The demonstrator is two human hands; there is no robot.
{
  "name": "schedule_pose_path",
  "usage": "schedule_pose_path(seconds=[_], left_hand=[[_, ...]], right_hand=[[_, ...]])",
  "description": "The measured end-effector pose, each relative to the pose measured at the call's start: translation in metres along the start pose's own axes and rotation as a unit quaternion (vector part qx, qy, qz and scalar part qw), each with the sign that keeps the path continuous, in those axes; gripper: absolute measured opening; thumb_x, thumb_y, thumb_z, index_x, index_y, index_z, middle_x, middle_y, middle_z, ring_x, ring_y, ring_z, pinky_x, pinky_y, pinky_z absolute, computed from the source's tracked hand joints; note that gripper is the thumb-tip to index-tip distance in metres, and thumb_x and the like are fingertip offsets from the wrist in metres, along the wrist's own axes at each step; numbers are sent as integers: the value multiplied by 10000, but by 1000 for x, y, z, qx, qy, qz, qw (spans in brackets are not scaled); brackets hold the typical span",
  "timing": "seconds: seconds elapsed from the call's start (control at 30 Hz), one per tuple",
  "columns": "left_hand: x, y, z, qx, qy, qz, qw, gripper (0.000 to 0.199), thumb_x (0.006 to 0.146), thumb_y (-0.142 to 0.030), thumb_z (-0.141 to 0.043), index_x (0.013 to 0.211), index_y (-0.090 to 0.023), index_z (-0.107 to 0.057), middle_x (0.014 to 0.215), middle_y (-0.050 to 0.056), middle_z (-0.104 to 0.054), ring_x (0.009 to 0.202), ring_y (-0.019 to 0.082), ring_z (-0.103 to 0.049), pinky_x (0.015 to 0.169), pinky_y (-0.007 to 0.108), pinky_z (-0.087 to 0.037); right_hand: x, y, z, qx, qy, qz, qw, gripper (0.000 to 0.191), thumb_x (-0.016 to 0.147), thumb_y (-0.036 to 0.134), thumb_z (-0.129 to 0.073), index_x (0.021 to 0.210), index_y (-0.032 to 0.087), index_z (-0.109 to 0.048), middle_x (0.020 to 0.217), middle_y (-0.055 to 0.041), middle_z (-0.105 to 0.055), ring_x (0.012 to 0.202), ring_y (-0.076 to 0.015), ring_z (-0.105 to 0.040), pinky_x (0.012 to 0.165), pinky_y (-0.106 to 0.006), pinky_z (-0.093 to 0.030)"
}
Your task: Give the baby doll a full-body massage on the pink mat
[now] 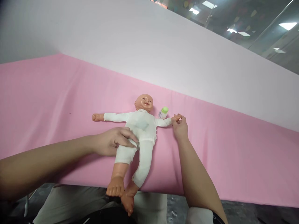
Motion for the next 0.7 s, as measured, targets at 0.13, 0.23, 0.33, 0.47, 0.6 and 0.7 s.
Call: schedule_pose_path(seconds=[0.13, 0.23, 0.33, 0.47, 0.6, 0.7], left_hand=[[1, -5, -12, 35, 31, -16, 999, 269, 875, -210, -766, 1120, -297, -834, 1213, 89, -785, 1048, 233, -736, 969, 344, -562], [1, -3, -9, 22, 12, -14, 1000, 273, 883, -221, -763, 1137, -295, -831, 1213, 93, -787, 1036, 233, -742, 960, 349, -573], [0, 7, 6, -12, -51, 0, 999, 263, 932, -251, -731, 1178, -273, -822, 1217, 95, -785, 1041, 236, -753, 939, 350, -600], [-4, 30, 34, 4, -145, 47, 988, 248, 944, -223, -693, 1155, -225, -824, 1178, 100, -780, 1051, 221, -764, 908, 320, -628], [-4, 58, 46, 42, -164, 111, 979, 246, 890, -159, -660, 1052, -206, -839, 1139, 78, -769, 1026, 192, -757, 878, 281, -629], [-3, 75, 46, 35, -161, 140, 976, 282, 844, -126, -629, 1015, -199, -841, 1126, 68, -761, 1010, 184, -752, 882, 278, -625]], right_hand=[[9, -20, 0, -90, 32, -56, 994, 573, 833, 581, -744, 1260, 218, -627, 1061, -104, -782, 886, -283, -749, 839, -430, -594], [4, -9, -1, -83, 11, -36, 996, 628, 846, 606, -727, 1317, 218, -578, 987, -82, -781, 868, -280, -743, 835, -425, -577], [-9, 15, -2, -14, -37, 20, 999, 677, 875, 608, -707, 1383, 209, -502, 1006, -70, -764, 835, -240, -730, 808, -396, -576], [-37, 62, -20, 26, -47, 154, 987, 523, 923, 512, -699, 1349, 239, -566, 1164, -85, -732, 914, -212, -700, 811, -369, -590], [-74, 108, -63, -92, 67, 334, 936, 311, 988, 344, -618, 1281, 269, -695, 1226, -86, -720, 1077, -266, -656, 971, -464, -565], [-90, 120, -78, -154, 97, 395, 900, 315, 998, 260, -578, 1270, 277, -736, 1253, -89, -713, 1172, -298, -612, 1067, -509, -516]])
Point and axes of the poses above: each hand's wrist, its own x-axis towards the middle knuckle, its own z-axis out of the back of the hand, y = z × x, the point moved 9 cm from there along x, towards the middle knuckle
